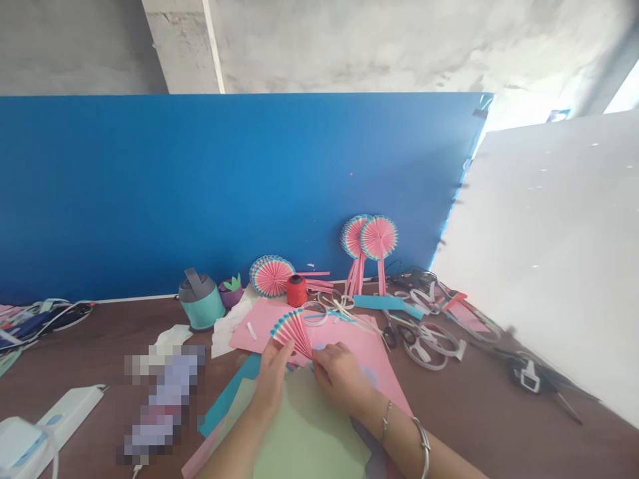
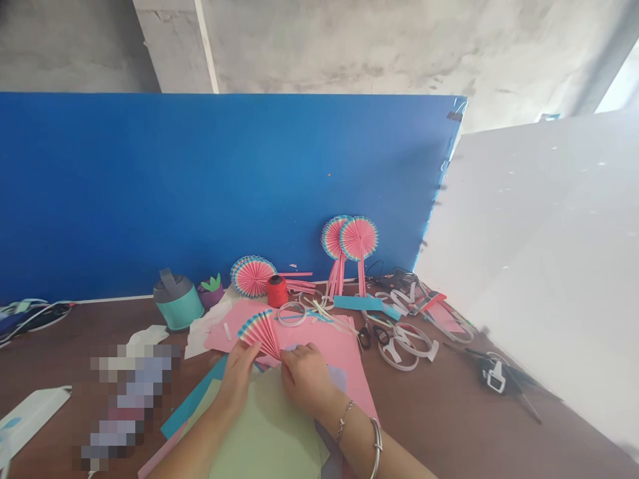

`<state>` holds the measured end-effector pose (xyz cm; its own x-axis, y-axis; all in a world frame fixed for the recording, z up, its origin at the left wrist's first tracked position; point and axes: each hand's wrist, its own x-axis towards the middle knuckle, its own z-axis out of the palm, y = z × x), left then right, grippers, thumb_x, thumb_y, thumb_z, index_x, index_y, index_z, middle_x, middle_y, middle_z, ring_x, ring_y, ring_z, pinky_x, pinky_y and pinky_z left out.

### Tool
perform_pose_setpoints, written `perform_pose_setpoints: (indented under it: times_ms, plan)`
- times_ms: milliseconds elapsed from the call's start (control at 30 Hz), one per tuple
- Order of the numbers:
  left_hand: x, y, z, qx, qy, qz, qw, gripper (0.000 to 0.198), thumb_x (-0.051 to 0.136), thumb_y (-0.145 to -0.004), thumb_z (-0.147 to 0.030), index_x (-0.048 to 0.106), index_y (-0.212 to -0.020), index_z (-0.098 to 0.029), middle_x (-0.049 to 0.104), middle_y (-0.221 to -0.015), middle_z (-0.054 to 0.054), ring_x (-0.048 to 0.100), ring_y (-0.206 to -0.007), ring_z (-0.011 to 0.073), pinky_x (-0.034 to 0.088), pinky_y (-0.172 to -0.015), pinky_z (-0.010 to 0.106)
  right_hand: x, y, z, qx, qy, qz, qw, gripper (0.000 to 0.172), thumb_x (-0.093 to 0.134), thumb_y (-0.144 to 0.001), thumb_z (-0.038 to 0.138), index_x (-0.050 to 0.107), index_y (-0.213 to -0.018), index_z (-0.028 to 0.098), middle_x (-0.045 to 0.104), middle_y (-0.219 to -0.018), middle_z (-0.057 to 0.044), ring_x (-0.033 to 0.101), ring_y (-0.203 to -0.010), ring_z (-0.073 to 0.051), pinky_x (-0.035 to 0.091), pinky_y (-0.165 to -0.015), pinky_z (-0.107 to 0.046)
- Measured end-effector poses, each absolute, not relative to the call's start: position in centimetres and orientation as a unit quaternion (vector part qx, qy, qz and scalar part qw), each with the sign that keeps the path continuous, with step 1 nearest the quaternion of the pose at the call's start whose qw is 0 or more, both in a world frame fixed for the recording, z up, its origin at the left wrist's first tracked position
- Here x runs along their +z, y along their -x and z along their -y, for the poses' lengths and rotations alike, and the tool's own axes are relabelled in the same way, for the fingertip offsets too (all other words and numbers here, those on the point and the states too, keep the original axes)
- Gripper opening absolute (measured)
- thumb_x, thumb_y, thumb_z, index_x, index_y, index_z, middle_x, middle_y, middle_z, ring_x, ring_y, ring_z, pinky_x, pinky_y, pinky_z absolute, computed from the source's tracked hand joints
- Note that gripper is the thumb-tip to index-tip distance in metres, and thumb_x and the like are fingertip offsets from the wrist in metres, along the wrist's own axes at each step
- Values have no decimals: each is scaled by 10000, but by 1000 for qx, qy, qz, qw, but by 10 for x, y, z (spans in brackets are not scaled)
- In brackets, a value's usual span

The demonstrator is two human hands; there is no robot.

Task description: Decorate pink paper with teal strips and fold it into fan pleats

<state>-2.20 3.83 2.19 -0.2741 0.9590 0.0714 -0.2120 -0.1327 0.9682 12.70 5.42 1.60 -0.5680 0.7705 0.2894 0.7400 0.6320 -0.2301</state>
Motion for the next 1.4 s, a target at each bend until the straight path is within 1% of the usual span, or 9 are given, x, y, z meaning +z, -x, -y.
perform_pose_setpoints:
  times_ms: [200, 333, 467, 733, 900, 1000, 1167, 1267, 1400]
  plan:
    - [25, 26, -38, 686, -329, -470, 448, 334, 718, -683, -432, 584, -870, -189, 556, -594, -66, 528, -484, 95, 458, -505, 212, 21, -127, -54, 38, 435, 888, 144, 182, 444, -826, 106, 607, -857, 182, 666, -781, -42, 553, -753, -161, 235, -677, -297]
    - [18, 33, -45, 680, -322, -473, 458, 413, 735, -653, -451, 611, -921, -162, 561, -580, -58, 497, -423, 87, 432, -436, 206, 22, -128, -55, 41, 450, 883, 131, 202, 426, -836, 109, 611, -863, 185, 675, -794, -43, 555, -758, -163, 233, -672, -300]
    - [15, 35, -48, 681, -320, -471, 460, 419, 734, -644, -436, 635, -934, -151, 602, -642, -36, 534, -487, 97, 453, -478, 207, 21, -129, -56, 41, 456, 880, 127, 196, 427, -831, 111, 608, -843, 186, 673, -786, -43, 556, -756, -164, 234, -671, -303]
    - [21, 37, -45, 681, -333, -474, 448, 304, 665, -640, -320, 611, -895, -164, 630, -704, -17, 575, -535, 120, 466, -489, 209, 18, -128, -56, 35, 454, 883, 118, 178, 429, -822, 110, 590, -800, 185, 666, -766, -39, 551, -735, -155, 227, -655, -301]
    - [21, 39, -46, 660, -352, -491, 446, 368, 681, -657, -400, 599, -923, -160, 637, -748, 8, 595, -542, 140, 462, -458, 217, 20, -128, -55, 36, 458, 882, 107, 174, 429, -825, 113, 587, -800, 181, 663, -767, -46, 550, -740, -157, 226, -657, -301]
    - [15, 41, -50, 662, -356, -493, 438, 379, 694, -642, -397, 605, -922, -157, 638, -786, 13, 578, -514, 124, 464, -448, 223, 19, -129, -55, 31, 459, 882, 107, 179, 421, -835, 118, 586, -808, 182, 664, -774, -45, 550, -741, -156, 225, -657, -303]
    - [8, 43, -54, 677, -351, -487, 425, 263, 661, -611, -326, 599, -818, -175, 584, -662, -47, 526, -478, 95, 436, -453, 200, 19, -129, -55, 28, 455, 884, 101, 170, 430, -835, 120, 585, -805, 183, 667, -788, -44, 553, -758, -158, 222, -654, -309]
    - [8, 43, -54, 680, -345, -495, 416, 214, 661, -622, -332, 576, -748, -181, 566, -618, -52, 544, -514, 111, 440, -483, 202, 22, -129, -55, 30, 452, 886, 97, 175, 430, -841, 121, 592, -827, 185, 670, -797, -44, 554, -766, -160, 225, -657, -311]
    - [10, 41, -52, 681, -339, -505, 408, 217, 654, -659, -364, 590, -758, -182, 587, -627, -36, 578, -569, 136, 462, -526, 217, 25, -129, -54, 29, 452, 887, 96, 184, 436, -833, 115, 602, -856, 190, 674, -806, -44, 557, -776, -168, 231, -659, -314]
